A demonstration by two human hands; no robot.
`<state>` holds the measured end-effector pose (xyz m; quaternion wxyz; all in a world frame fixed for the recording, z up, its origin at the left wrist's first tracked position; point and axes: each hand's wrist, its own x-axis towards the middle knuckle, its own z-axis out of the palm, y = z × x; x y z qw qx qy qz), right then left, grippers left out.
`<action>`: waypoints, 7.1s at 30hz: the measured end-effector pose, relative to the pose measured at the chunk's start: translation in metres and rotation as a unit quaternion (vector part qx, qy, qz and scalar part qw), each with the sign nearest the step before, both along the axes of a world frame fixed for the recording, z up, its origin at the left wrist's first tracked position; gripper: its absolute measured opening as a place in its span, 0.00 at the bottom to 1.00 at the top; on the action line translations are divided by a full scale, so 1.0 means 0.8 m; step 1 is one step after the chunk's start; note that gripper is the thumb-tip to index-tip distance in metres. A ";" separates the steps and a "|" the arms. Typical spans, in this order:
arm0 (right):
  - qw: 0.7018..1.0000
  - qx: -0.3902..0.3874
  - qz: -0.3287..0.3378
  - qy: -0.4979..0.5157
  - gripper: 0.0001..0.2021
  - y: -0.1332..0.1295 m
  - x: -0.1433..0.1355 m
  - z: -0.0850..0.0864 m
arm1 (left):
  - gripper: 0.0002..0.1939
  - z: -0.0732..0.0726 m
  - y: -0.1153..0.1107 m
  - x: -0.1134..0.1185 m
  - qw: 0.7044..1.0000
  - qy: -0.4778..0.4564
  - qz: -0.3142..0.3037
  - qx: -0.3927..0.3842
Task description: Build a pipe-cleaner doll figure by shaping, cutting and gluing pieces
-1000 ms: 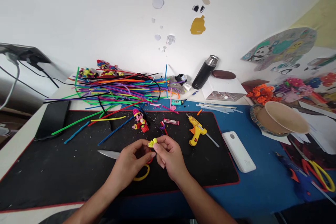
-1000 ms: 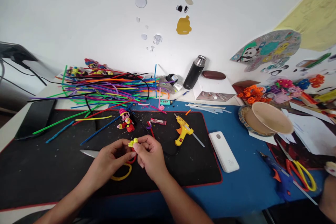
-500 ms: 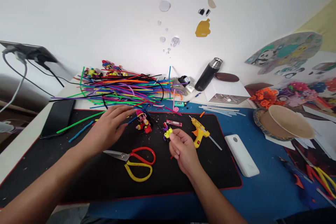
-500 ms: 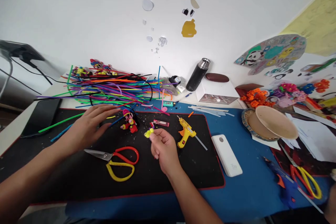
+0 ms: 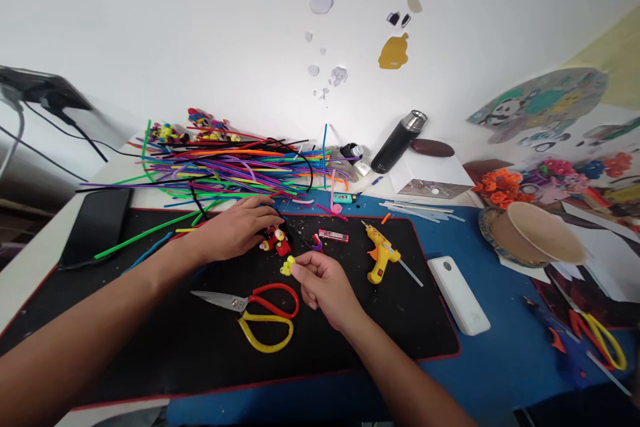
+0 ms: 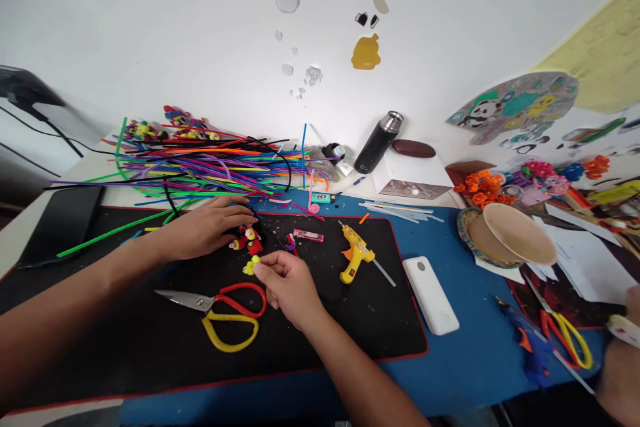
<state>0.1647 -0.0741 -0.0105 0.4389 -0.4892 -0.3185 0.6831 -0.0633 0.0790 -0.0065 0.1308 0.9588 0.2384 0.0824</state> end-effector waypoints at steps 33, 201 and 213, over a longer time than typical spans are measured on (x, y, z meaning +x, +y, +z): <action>0.976 0.015 0.102 -0.194 0.07 0.055 0.009 -0.014 | 0.17 -0.034 -0.039 0.000 0.992 -0.102 0.038 -0.071; 0.945 0.091 0.098 -0.299 0.21 0.035 0.006 -0.018 | 0.20 -0.021 -0.067 0.006 0.800 -0.368 0.329 -0.341; 0.944 0.051 0.147 -0.291 0.14 0.035 0.011 -0.023 | 0.18 -0.010 -0.059 0.013 0.801 -0.369 0.292 -0.370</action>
